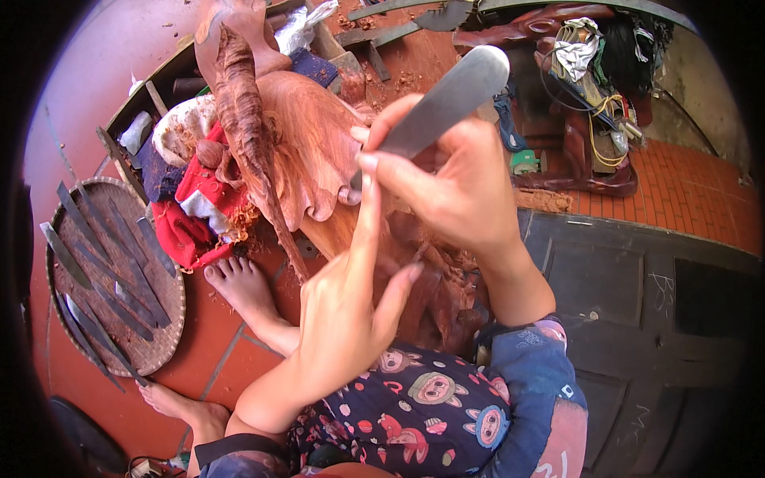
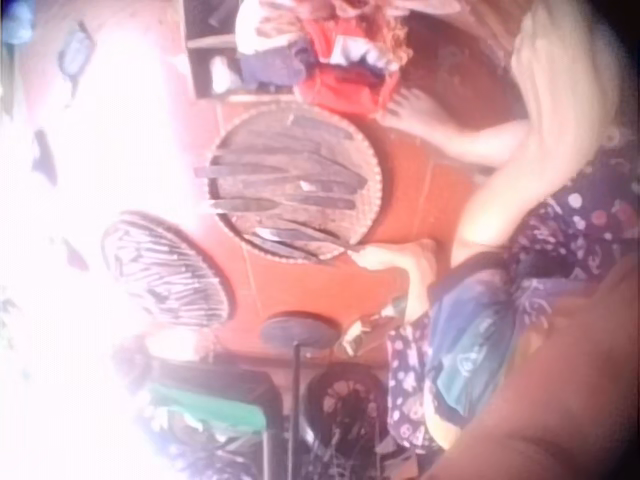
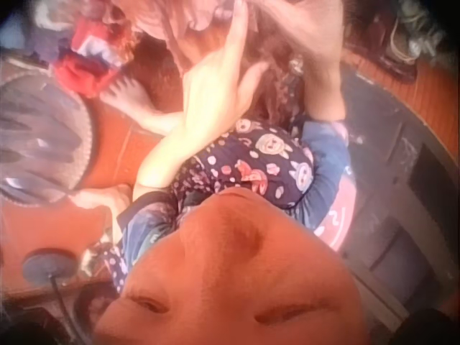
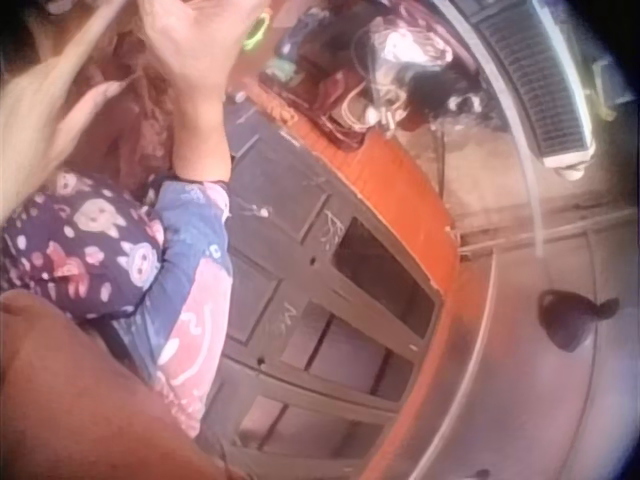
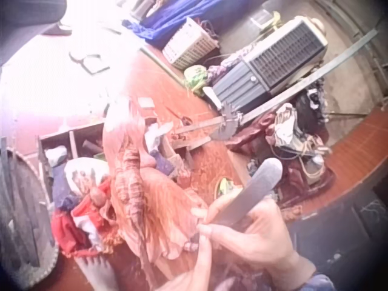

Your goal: The person is carving a wooden sculpture using a chisel. They are seated on the floor, holding the sculpture with one hand and using the chisel with the other to shape and refine the details of the wood.

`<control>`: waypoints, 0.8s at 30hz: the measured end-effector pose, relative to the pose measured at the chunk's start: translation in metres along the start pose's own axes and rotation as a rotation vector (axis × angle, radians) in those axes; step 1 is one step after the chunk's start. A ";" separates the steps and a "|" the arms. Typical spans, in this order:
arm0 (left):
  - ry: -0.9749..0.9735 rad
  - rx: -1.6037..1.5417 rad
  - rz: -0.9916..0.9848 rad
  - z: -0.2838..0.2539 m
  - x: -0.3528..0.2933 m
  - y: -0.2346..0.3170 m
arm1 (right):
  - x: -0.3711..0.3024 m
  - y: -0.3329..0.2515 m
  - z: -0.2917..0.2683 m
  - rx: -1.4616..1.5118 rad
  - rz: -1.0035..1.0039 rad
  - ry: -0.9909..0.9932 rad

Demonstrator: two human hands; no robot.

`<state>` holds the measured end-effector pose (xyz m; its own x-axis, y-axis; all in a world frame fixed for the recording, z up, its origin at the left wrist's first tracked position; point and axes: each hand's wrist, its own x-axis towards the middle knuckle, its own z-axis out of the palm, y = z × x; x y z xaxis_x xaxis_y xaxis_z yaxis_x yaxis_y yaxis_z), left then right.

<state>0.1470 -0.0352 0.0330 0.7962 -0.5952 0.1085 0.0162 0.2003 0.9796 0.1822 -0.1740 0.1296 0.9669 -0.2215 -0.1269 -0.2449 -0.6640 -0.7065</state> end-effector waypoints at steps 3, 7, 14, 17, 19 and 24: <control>0.037 0.100 0.050 0.001 0.002 -0.001 | 0.003 0.002 0.001 0.058 -0.011 0.042; -0.008 0.058 0.027 0.002 0.004 -0.001 | 0.010 0.002 -0.003 0.059 -0.201 -0.093; 0.021 0.113 0.017 0.005 0.007 -0.001 | 0.014 -0.002 -0.011 -0.009 -0.125 -0.139; 0.023 0.102 0.023 0.006 0.007 -0.003 | 0.017 0.000 -0.010 -0.078 -0.194 -0.165; 0.021 0.125 0.016 0.007 0.008 -0.004 | 0.019 0.002 -0.008 0.016 -0.055 -0.077; -0.009 0.084 -0.008 0.005 0.008 -0.001 | 0.021 0.004 -0.007 -0.003 -0.236 -0.144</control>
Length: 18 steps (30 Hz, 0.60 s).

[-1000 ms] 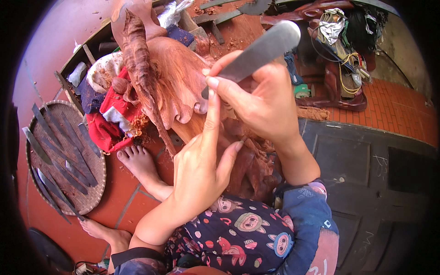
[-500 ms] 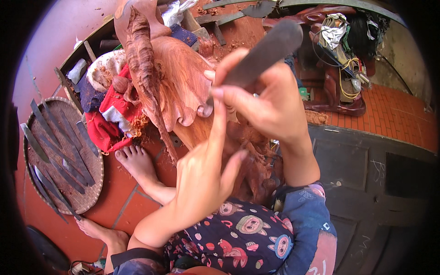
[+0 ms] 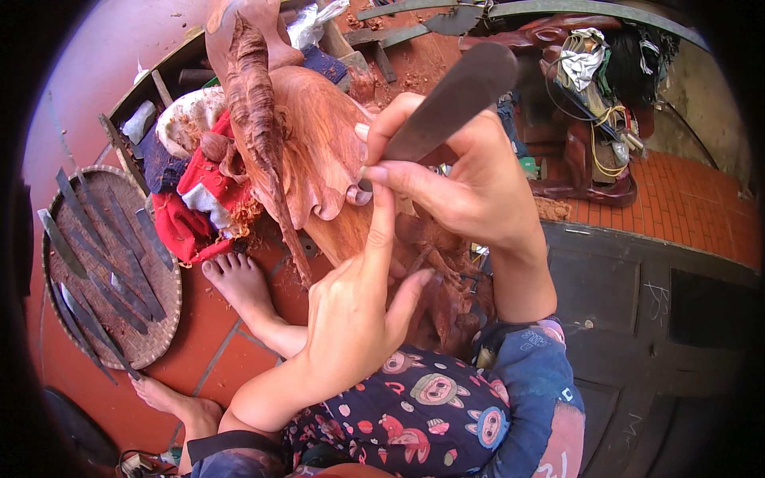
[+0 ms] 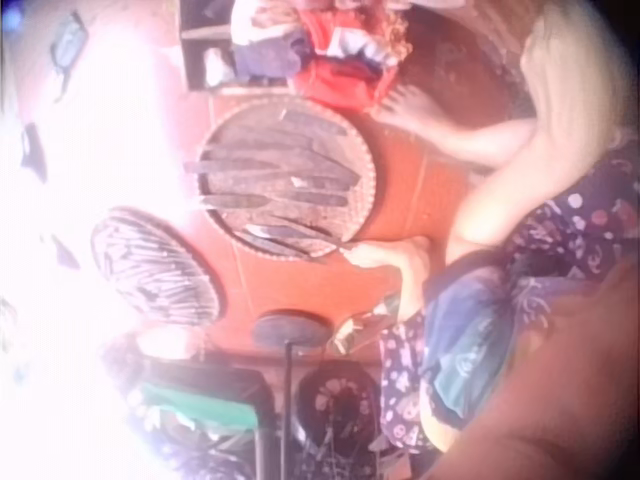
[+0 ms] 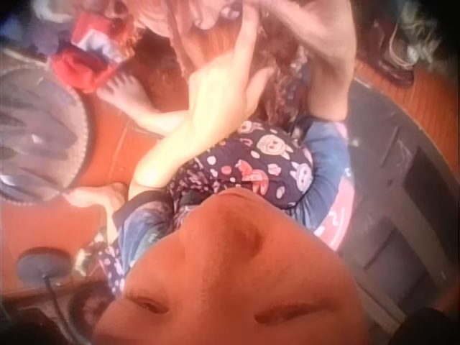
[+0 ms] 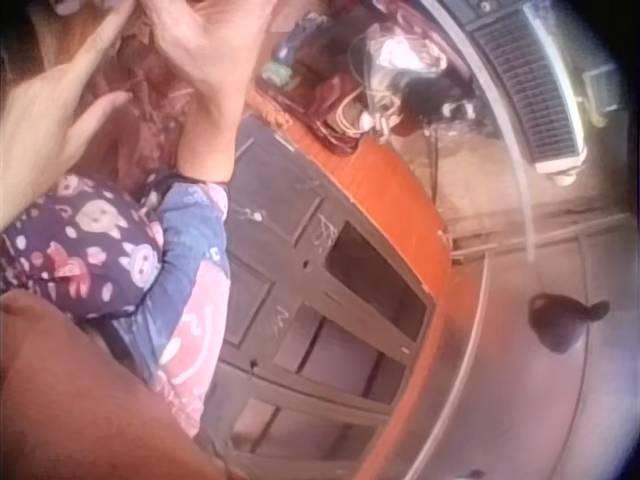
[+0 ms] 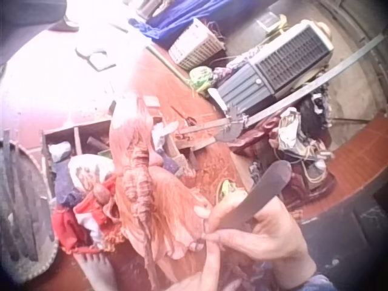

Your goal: The person is carving a wooden sculpture using a chisel. They are seated on the floor, holding the sculpture with one hand and using the chisel with the other to shape and refine the details of the wood.

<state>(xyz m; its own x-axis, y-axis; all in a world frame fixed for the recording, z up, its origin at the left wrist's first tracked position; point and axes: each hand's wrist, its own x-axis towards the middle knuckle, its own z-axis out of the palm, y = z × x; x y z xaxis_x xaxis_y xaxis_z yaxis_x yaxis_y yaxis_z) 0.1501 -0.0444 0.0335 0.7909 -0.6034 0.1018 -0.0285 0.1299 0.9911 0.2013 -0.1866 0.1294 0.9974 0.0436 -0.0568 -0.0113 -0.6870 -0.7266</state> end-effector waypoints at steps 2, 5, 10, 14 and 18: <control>-0.019 0.007 -0.021 -0.001 0.000 0.001 | 0.000 0.000 0.001 0.054 0.142 0.074; 0.035 0.088 0.027 -0.002 0.000 0.001 | -0.001 0.000 0.001 0.057 0.060 0.073; -0.014 0.092 0.007 -0.001 0.000 -0.002 | 0.000 -0.002 -0.002 0.021 0.099 0.036; 0.063 0.122 0.062 -0.002 0.001 -0.002 | 0.001 -0.007 -0.005 -0.035 0.047 -0.087; -0.001 0.118 0.007 -0.003 0.003 -0.001 | 0.000 -0.008 -0.006 0.010 0.192 0.002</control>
<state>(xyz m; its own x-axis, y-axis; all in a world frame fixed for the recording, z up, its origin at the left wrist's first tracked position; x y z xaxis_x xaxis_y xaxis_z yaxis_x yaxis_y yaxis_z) 0.1542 -0.0435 0.0326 0.7895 -0.6040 0.1091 -0.1058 0.0411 0.9935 0.2017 -0.1856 0.1391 0.9769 -0.0891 -0.1941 -0.2025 -0.6753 -0.7092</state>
